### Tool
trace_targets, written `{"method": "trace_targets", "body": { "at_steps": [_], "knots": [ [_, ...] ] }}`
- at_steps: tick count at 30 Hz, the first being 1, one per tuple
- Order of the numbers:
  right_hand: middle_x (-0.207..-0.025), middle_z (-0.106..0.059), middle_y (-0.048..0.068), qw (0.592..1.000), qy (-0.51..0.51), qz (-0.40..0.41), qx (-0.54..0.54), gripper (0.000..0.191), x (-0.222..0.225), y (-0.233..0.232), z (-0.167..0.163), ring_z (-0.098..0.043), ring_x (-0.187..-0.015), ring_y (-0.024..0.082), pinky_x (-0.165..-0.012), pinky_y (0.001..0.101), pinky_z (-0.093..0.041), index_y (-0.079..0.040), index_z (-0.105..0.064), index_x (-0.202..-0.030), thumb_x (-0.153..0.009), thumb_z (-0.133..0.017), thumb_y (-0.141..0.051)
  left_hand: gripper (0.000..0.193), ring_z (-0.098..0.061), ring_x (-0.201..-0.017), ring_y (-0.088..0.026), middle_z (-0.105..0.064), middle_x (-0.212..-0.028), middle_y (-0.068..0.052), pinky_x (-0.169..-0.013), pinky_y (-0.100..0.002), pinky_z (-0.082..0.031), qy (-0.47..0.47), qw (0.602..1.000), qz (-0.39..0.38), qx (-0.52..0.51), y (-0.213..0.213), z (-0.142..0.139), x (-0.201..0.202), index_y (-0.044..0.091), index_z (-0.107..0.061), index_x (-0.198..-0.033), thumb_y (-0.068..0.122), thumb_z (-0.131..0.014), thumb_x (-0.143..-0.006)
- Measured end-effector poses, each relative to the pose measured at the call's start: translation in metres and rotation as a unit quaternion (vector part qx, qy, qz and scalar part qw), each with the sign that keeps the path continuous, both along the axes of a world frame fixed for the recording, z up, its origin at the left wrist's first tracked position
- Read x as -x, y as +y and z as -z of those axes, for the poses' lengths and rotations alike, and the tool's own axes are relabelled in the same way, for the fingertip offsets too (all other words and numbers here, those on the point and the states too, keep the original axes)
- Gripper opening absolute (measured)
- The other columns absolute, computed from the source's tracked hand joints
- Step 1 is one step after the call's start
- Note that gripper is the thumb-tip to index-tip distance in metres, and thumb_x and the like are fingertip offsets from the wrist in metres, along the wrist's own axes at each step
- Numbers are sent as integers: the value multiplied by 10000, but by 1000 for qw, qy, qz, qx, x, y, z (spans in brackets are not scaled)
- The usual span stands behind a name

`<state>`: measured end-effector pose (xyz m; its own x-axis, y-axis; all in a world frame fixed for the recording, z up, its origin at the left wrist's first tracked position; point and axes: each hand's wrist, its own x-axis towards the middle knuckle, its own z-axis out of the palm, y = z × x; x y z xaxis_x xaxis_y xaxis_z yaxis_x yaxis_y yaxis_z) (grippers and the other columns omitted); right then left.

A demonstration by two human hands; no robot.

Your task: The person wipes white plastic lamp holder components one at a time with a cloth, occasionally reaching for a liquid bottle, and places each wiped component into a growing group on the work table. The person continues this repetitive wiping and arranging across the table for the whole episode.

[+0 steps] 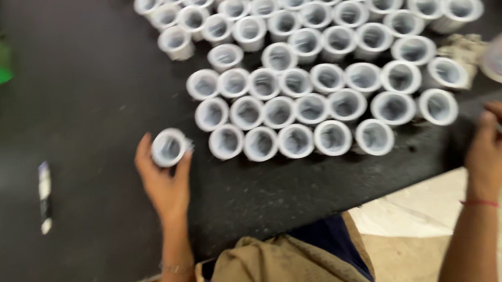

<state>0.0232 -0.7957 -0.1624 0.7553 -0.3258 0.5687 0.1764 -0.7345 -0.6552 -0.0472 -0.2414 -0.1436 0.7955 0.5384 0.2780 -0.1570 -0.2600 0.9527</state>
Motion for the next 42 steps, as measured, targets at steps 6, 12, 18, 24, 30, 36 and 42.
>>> {"method": "trace_targets", "body": {
  "at_steps": [6,12,18,24,30,36,42],
  "knots": [
    [-1094,-654,41,989,38,10,-141,133,-5,26,-5,-605,-935,100,-822,250,-490,-15,-669,-1219,-1118,-588,-45,712,-551,-1351,-284,-498,-1479,-161,-1115,-391,-468,-15,986,-88,-141,8,-6,-47,18,-427,-1513,40,-806,-911],
    [-1105,-670,91,996,11,14,-83,167,-6,34,-7,-618,-961,136,-811,273,-483,33,-677,-1209,-1089,-562,29,731,-518,-1346,-336,-481,-1423,-183,-1148,-425,-423,19,976,-14,-216,9,-2,-73,48,-400,-1533,-9,-731,-884],
    [-1150,-677,132,999,-4,-1,-51,122,-7,32,0,-640,-1007,168,-842,277,-516,75,-669,-1169,-1085,-581,70,875,-514,-1336,-335,-365,-1483,-183,-1072,-389,-483,80,984,74,-142,17,-6,-62,87,-295,-1566,-86,-619,-771],
    [-1161,-687,127,998,-3,-1,-60,108,-12,33,8,-655,-1008,162,-861,275,-528,74,-670,-1169,-1103,-585,68,678,-540,-1355,-332,-447,-1492,-164,-1108,-417,-461,40,977,17,-207,36,-49,-51,95,-474,-1481,-71,-623,-841],
    [-1137,-672,143,1000,-4,22,21,125,-9,25,17,-635,-975,196,-816,292,-504,49,-713,-1151,-1081,-612,63,251,-664,-1131,-326,-718,-1186,-129,-961,-417,-517,-29,951,86,-297,4,-67,-122,116,-691,-1231,256,-658,-1025],
    [-1092,-627,114,999,-8,23,42,176,-9,8,38,-606,-935,193,-835,292,-499,4,-732,-1149,-1048,-595,48,381,-709,-887,-358,-738,-892,-147,-786,-493,-544,220,916,46,-332,-16,-46,-223,61,-692,-959,431,-754,-897],
    [-1074,-637,110,997,-1,24,68,174,-11,-5,55,-606,-930,206,-856,303,-503,-6,-726,-1127,-1036,-585,38,218,-719,-860,-330,-751,-877,-113,-757,-470,-558,247,927,39,-281,-18,-14,-253,91,-705,-859,300,-745,-811]
  ]
}}
